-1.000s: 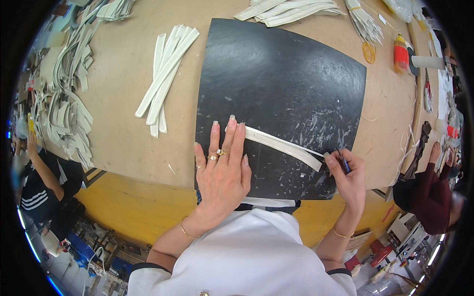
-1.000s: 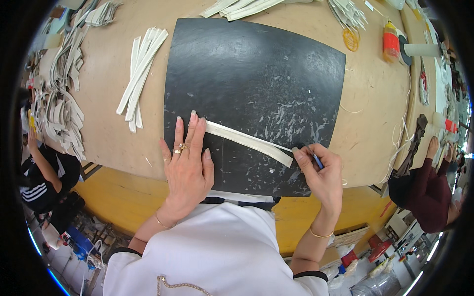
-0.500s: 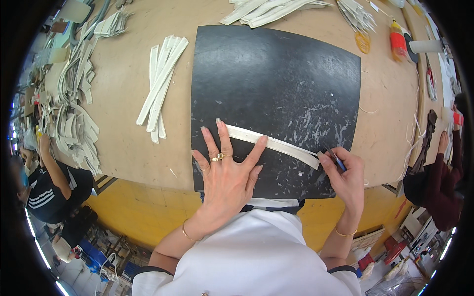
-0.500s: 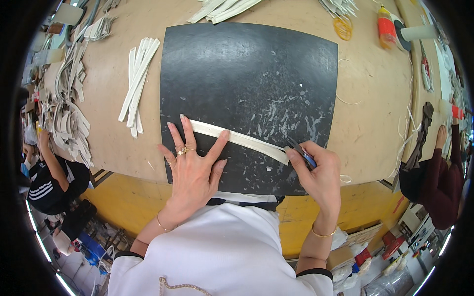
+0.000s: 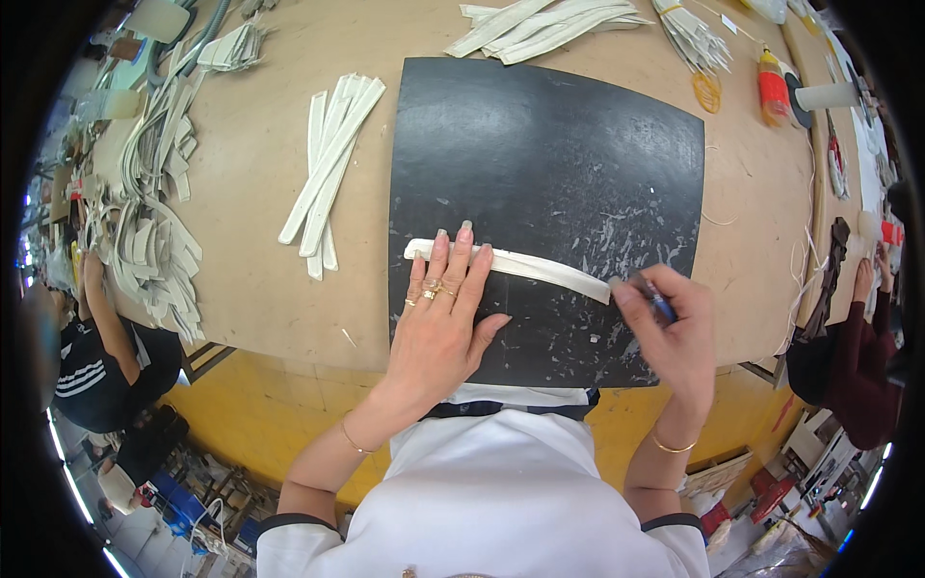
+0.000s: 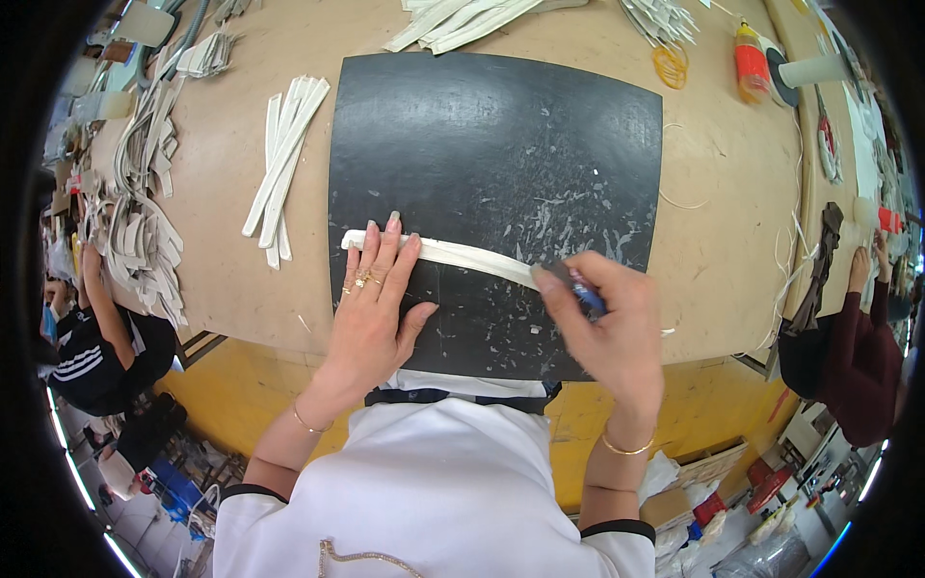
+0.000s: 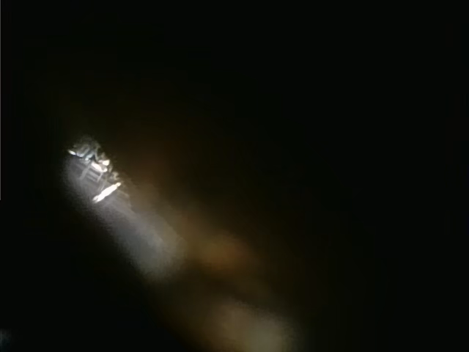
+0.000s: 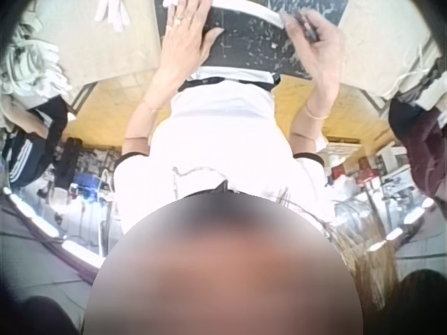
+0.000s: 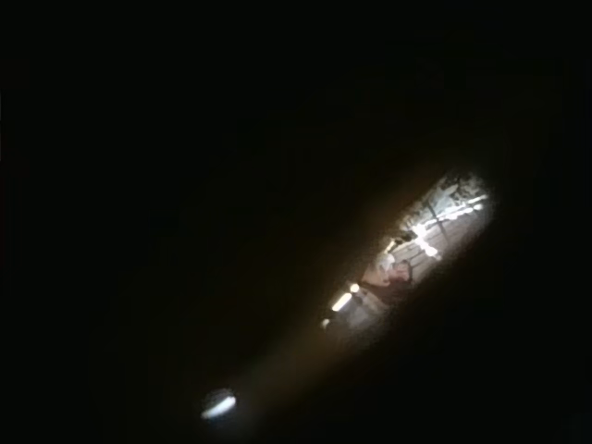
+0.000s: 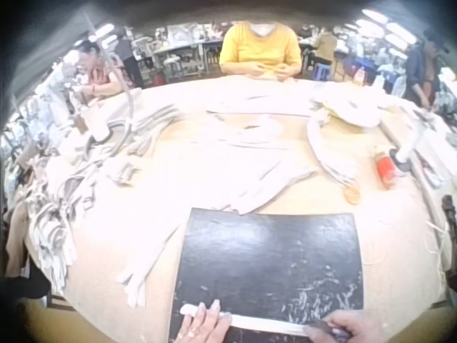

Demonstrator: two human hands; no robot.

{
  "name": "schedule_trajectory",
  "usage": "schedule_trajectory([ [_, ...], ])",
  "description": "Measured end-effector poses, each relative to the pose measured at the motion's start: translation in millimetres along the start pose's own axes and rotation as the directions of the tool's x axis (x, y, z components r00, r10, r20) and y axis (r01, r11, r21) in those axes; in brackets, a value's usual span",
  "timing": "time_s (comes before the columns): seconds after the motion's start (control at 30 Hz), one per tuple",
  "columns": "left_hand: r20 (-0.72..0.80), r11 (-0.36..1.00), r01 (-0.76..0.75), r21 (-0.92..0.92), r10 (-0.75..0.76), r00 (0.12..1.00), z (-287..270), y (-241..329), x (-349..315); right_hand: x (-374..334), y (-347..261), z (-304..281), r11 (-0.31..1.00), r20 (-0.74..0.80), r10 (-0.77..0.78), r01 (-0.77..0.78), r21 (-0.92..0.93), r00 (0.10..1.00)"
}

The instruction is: The person repeatedly picks up white fabric strips, places them on a black cutting mat, and trims edges with a small blade. Trimmed pieces are set aside on the table. The process continues with multiple strips in a repetitive manner.

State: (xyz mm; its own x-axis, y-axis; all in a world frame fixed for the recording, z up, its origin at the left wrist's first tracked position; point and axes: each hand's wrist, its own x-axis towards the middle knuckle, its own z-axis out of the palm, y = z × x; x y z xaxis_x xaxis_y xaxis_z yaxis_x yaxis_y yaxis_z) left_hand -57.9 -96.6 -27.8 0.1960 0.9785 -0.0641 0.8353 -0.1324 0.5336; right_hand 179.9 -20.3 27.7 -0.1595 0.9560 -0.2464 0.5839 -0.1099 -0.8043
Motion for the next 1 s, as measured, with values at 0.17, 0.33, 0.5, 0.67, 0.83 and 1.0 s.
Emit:
schedule_trajectory([
  [0.17,0.012,1.000,0.024,0.009,-0.024,1.000,4,4,0,0,16,-12,0.990,0.036,0.038,-0.033,-0.140,0.999],
  [0.33,0.053,0.997,0.052,0.065,-0.055,0.997,4,10,0,-4,31,-6,0.970,-0.037,0.120,-0.125,-0.209,0.992],
  [0.5,0.066,0.994,0.060,0.092,-0.066,0.996,5,11,0,-6,34,-4,0.984,-0.070,0.063,-0.074,-0.163,0.996],
  [0.67,0.088,0.985,0.070,0.160,-0.085,0.992,7,13,-4,-1,19,-9,0.996,-0.010,0.077,-0.077,-0.054,0.997],
  [0.83,0.096,0.993,0.110,0.043,-0.114,0.989,13,16,-4,-4,-11,-22,0.997,0.009,-0.058,0.058,0.051,0.998],
  [1.0,0.084,0.995,0.093,0.030,-0.095,0.992,11,16,-1,1,3,-21,0.997,-0.053,-0.050,0.046,-0.069,0.997],
])
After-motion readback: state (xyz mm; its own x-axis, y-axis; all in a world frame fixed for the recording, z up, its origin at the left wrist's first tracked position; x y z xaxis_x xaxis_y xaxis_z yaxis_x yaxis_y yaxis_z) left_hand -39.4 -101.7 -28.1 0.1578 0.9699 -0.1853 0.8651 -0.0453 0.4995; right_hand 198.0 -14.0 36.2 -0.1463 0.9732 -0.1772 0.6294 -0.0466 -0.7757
